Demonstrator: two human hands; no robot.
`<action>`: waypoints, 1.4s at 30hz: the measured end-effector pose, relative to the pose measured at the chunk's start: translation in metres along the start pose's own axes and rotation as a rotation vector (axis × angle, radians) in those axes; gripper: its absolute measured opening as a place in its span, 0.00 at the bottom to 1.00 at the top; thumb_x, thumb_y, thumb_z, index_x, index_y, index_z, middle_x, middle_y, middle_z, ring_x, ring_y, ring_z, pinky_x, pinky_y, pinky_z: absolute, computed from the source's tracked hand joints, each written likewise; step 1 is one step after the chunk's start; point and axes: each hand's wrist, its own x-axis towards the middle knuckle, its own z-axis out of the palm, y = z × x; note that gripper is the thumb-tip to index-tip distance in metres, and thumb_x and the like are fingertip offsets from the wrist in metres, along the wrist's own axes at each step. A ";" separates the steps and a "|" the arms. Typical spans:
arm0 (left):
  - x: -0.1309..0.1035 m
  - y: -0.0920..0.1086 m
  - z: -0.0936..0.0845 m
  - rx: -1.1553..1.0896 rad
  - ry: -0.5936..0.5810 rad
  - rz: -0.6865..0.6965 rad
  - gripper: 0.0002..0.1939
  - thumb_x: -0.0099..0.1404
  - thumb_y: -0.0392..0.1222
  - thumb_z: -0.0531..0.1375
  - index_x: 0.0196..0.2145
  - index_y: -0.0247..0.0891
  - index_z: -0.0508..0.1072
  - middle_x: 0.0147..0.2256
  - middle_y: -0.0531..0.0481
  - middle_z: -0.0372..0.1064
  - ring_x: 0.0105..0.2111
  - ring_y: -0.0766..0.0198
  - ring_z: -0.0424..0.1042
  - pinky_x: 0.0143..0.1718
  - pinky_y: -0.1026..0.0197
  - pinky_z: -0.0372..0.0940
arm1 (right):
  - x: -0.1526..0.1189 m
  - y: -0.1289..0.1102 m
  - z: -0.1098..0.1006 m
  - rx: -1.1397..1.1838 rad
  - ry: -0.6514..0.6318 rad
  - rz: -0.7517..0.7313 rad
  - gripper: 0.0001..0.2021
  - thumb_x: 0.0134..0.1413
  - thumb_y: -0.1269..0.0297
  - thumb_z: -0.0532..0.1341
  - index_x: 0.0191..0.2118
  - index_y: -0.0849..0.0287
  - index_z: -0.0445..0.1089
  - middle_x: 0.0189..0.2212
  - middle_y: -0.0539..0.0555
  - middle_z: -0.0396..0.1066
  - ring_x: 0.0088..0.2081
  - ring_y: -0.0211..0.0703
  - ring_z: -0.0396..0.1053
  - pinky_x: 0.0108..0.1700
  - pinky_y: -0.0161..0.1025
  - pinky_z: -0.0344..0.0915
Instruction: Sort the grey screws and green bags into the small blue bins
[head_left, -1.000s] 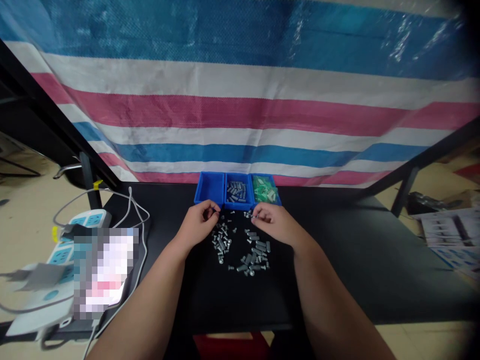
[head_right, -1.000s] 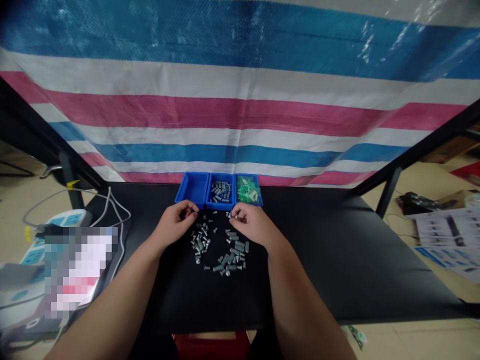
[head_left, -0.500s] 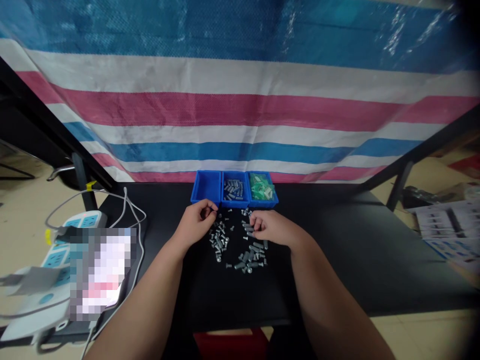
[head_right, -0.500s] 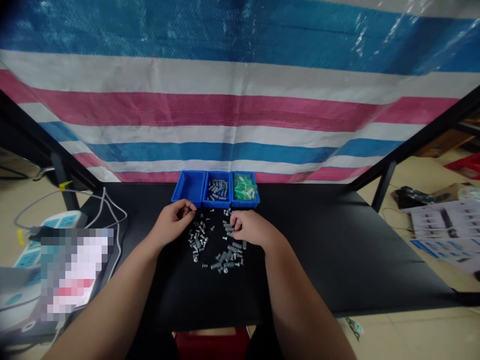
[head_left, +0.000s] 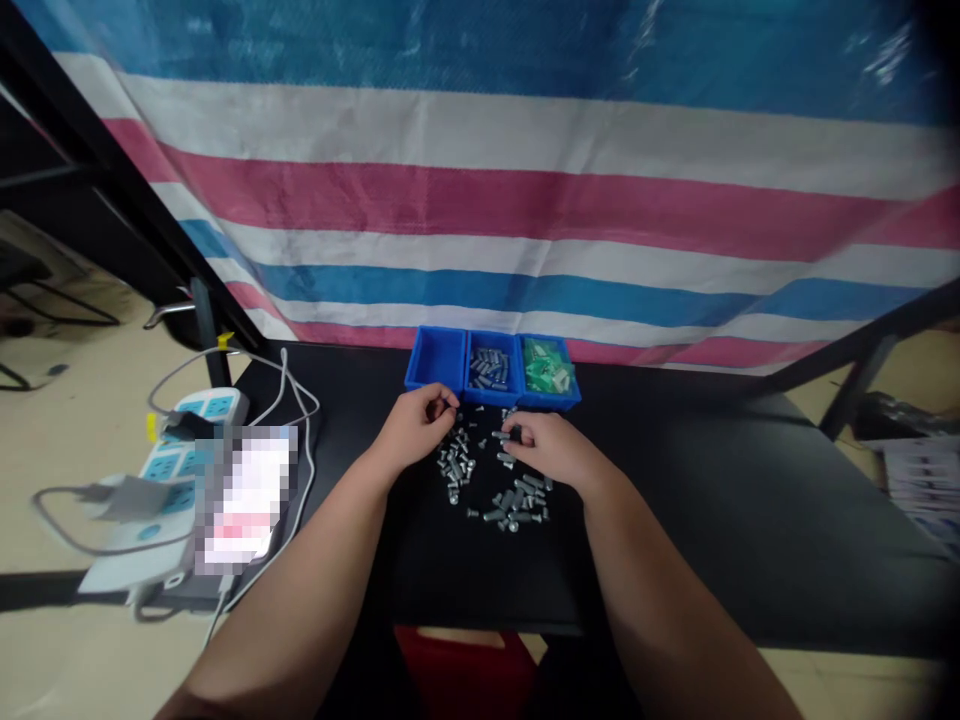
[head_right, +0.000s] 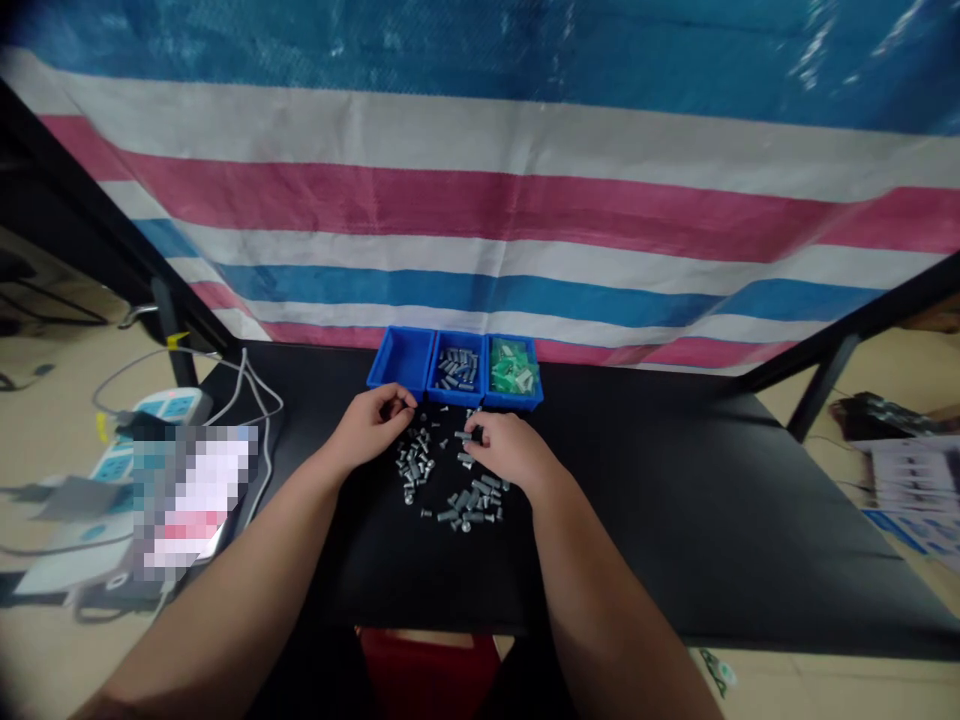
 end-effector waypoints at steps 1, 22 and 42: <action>0.000 0.000 0.000 -0.001 -0.001 0.003 0.07 0.63 0.39 0.58 0.38 0.36 0.73 0.22 0.57 0.57 0.24 0.68 0.59 0.30 0.64 0.56 | 0.001 0.000 0.001 -0.008 0.003 -0.008 0.08 0.57 0.64 0.64 0.42 0.55 0.74 0.22 0.47 0.69 0.25 0.39 0.65 0.28 0.36 0.53; 0.000 -0.003 0.000 -0.018 -0.011 -0.008 0.06 0.64 0.39 0.58 0.38 0.37 0.73 0.22 0.58 0.56 0.24 0.69 0.57 0.29 0.64 0.55 | 0.013 -0.001 0.003 0.854 0.427 -0.006 0.33 0.45 0.55 0.72 0.58 0.57 0.66 0.37 0.56 0.78 0.34 0.46 0.75 0.39 0.45 0.73; 0.001 -0.005 0.002 0.000 -0.015 -0.008 0.06 0.64 0.39 0.59 0.38 0.38 0.73 0.23 0.58 0.57 0.24 0.69 0.58 0.30 0.65 0.56 | 0.006 0.004 0.000 0.022 0.109 -0.159 0.03 0.51 0.70 0.67 0.33 0.55 0.76 0.34 0.51 0.73 0.34 0.40 0.70 0.36 0.36 0.62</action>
